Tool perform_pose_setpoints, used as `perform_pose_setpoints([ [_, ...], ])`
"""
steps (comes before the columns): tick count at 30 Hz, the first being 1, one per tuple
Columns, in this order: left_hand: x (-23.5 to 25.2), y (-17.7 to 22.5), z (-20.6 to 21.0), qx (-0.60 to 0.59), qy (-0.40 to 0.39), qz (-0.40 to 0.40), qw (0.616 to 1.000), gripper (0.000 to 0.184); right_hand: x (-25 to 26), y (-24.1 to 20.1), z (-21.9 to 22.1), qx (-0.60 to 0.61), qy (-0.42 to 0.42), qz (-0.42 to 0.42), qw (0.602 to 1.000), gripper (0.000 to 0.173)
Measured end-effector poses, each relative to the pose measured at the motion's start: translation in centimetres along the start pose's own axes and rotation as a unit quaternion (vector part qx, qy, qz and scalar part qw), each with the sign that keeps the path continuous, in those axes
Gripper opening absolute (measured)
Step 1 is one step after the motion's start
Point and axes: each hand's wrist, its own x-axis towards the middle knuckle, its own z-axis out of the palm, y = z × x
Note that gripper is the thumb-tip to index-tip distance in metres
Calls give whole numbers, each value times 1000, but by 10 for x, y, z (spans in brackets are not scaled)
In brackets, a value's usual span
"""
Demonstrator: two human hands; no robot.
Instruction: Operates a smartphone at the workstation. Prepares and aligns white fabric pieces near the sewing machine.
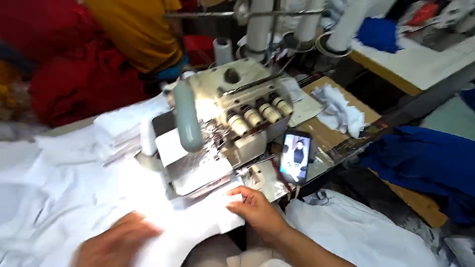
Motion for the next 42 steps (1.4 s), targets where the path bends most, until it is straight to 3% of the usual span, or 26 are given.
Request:
perform_pose_setpoints([
  [2,12,-8,48,105,34,0,994,18,2,2,4,-24,25,8,999,14],
  [6,17,11,87,19,-28,28,999,44,1,4,4,-20,48,-18,998,4],
  [11,27,-25,91,203,106,-32,973,14,1,13,1,-45,46,-37,997,7],
  [12,26,-25,91,181,109,-27,977,10,2,13,-1,-49,45,-38,997,9],
  [14,22,-10,91,50,39,27,998,8,1,15,-2,-49,42,-28,998,12],
  [16,24,3,96,-66,-38,70,995,21,1,13,-2,-46,30,-17,998,15],
  [18,27,-4,102,12,9,68,998,28,-1,13,-1,-35,20,-19,999,15],
  [20,31,-26,105,128,99,14,987,24,-3,14,2,-30,31,-21,999,10],
  [22,31,-39,106,146,132,-37,980,19,-3,12,3,-27,46,-18,998,6],
  [25,27,-41,106,137,132,-38,981,10,-5,13,1,-14,52,-1,999,4],
  [27,24,-33,106,105,106,4,989,9,-6,13,0,-18,49,8,999,6],
  [31,23,-3,111,-60,-70,120,988,12,-7,8,2,-32,43,20,998,9],
  [33,24,-8,113,2,-20,87,996,12,-8,7,2,-34,40,22,998,9],
  [36,31,-31,115,93,89,-45,991,9,-9,8,1,-27,24,22,999,10],
  [42,34,-38,118,68,105,-94,988,8,-11,10,-2,-20,24,29,999,11],
])
